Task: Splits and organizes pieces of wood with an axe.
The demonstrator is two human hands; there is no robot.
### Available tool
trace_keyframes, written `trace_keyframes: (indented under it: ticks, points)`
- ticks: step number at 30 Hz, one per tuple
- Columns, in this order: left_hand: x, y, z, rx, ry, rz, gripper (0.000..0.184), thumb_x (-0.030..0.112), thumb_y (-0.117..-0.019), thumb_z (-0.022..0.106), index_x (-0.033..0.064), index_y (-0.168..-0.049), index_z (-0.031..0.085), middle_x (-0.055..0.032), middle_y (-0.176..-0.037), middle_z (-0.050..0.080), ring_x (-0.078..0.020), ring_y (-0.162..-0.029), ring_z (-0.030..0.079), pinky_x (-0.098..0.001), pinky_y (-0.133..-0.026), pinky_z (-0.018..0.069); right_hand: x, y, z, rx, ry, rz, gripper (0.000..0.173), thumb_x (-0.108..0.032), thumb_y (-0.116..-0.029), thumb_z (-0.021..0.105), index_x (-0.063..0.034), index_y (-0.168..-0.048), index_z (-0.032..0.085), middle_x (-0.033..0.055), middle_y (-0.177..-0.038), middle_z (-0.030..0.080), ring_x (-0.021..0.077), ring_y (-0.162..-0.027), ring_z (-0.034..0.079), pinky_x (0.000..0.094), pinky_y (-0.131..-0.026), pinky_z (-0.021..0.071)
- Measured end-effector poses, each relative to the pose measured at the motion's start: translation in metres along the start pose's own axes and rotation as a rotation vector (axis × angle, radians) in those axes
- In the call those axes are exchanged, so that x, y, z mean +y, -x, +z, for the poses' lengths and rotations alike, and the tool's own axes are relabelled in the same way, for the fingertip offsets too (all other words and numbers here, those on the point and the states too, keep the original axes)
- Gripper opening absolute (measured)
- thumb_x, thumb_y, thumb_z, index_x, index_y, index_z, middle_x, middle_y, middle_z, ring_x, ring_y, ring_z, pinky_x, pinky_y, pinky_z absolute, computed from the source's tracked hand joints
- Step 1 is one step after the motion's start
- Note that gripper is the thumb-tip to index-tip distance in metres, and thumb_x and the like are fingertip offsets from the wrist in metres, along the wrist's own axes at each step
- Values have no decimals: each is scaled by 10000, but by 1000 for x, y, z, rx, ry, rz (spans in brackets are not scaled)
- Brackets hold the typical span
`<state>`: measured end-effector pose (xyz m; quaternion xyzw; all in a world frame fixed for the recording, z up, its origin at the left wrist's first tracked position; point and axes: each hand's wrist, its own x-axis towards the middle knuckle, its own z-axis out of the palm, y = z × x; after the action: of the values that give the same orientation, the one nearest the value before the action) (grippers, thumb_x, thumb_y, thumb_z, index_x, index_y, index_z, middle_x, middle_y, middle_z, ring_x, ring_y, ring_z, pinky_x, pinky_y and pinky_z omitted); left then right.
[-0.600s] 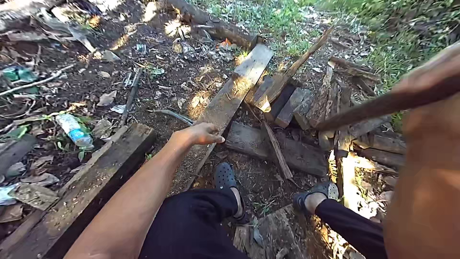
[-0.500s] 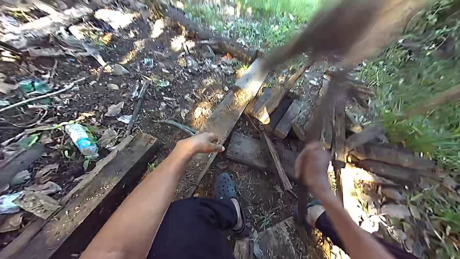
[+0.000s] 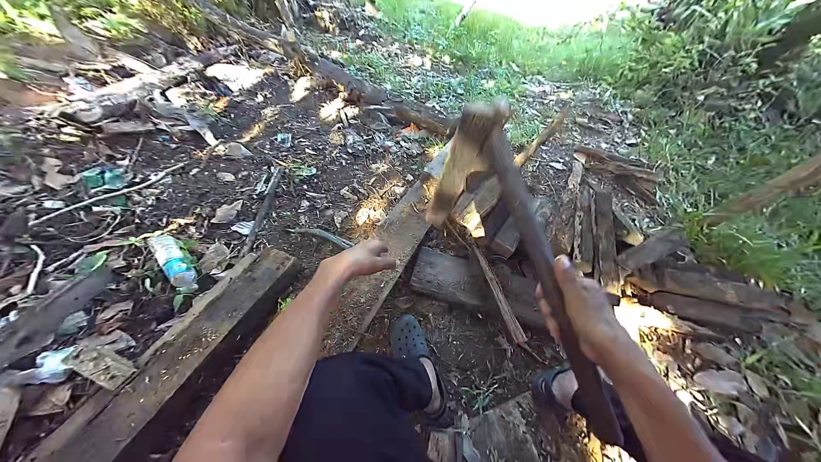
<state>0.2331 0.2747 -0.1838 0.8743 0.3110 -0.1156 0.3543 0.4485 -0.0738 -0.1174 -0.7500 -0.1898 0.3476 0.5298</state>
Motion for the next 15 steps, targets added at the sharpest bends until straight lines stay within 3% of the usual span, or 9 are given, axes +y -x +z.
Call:
trace_keyframes:
  ticks: [4, 7, 9, 11, 13, 15]
  points:
    - [6, -4, -2, -58, 27, 54, 578, 469, -1011, 631, 23, -1380, 610, -191, -1194, 718, -320, -1147, 680, -556, -1054, 492, -45, 5, -19, 90, -16, -305, 723, -797, -952, 355, -125, -889, 614, 20, -576, 538, 156, -406, 528, 337, -392, 523]
    - [9, -7, -4, -84, 17, 76, 554, 453, -1025, 616, 19, -1370, 618, -189, -1177, 723, -312, -1118, 690, -546, -1033, 505, -41, -4, -17, 94, -6, -419, 786, -894, -863, 358, -145, -894, 592, 20, -559, 523, 184, -403, 539, 376, -393, 534]
    - [9, -7, -3, -71, 16, 89, 535, 442, -1024, 622, 20, -1352, 631, -177, -1144, 735, -293, -1082, 702, -536, -1019, 515, -4, -16, -4, 55, 54, -343, 786, -870, -889, 360, -115, -917, 576, 12, -575, 528, 165, -420, 547, 365, -408, 537]
    - [14, -7, -5, -45, 15, 71, 546, 450, -1018, 631, 20, -1354, 627, -169, -1143, 737, -292, -1085, 701, -540, -1023, 511, 54, -37, 14, -32, 174, -131, 703, -700, -1013, 346, -45, -984, 600, 30, -620, 541, 163, -460, 544, 374, -450, 528]
    - [16, -5, -3, 23, 42, 76, 550, 475, -1009, 633, 35, -1339, 636, -165, -1153, 729, -293, -1078, 699, -541, -1007, 524, 119, -64, 30, -122, 327, 100, 772, -722, -1015, 306, -14, -993, 613, 84, -651, 565, 219, -489, 563, 435, -493, 535]
    - [22, 2, -1, 163, 89, 98, 541, 486, -997, 642, 52, -1321, 651, -167, -1128, 727, -292, -1017, 708, -542, -942, 557, 156, -73, 44, -150, 404, 154, 839, -775, -985, 281, -11, -968, 627, 118, -688, 592, 261, -534, 592, 484, -543, 548]
